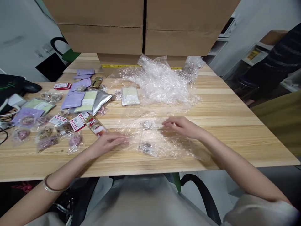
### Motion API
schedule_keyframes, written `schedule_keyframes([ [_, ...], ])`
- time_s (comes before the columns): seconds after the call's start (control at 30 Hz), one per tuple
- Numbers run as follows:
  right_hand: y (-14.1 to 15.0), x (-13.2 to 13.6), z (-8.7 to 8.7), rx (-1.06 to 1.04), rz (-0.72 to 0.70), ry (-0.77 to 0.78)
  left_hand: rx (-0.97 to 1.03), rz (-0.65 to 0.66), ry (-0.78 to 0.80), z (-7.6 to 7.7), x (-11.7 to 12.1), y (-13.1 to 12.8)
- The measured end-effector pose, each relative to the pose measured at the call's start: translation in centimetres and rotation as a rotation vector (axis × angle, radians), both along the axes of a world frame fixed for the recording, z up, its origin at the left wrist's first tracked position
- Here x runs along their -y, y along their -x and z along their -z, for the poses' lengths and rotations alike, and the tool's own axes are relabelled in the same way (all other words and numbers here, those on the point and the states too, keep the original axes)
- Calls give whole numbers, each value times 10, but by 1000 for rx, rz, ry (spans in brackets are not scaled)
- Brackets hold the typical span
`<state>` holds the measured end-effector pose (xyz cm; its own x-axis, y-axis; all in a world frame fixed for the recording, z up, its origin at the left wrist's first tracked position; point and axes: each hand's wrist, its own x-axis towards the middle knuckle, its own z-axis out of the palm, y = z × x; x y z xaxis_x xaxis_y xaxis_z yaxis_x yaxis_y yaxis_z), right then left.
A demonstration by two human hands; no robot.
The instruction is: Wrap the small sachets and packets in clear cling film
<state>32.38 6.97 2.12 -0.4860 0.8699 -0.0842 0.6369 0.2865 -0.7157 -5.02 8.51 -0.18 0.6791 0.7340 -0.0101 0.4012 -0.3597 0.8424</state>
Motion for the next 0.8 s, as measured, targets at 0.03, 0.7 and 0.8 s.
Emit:
schedule_keyframes([
  [0.03,13,-11,3,67,-43,-72,15,8,-9,-1,1,-1],
  [0.7,7,34,-27,131,-137,227,309,-237,474,9,20,-10],
  [0.8,3,47,-31,226,-174,226,257,-349,469,13,21,-15],
])
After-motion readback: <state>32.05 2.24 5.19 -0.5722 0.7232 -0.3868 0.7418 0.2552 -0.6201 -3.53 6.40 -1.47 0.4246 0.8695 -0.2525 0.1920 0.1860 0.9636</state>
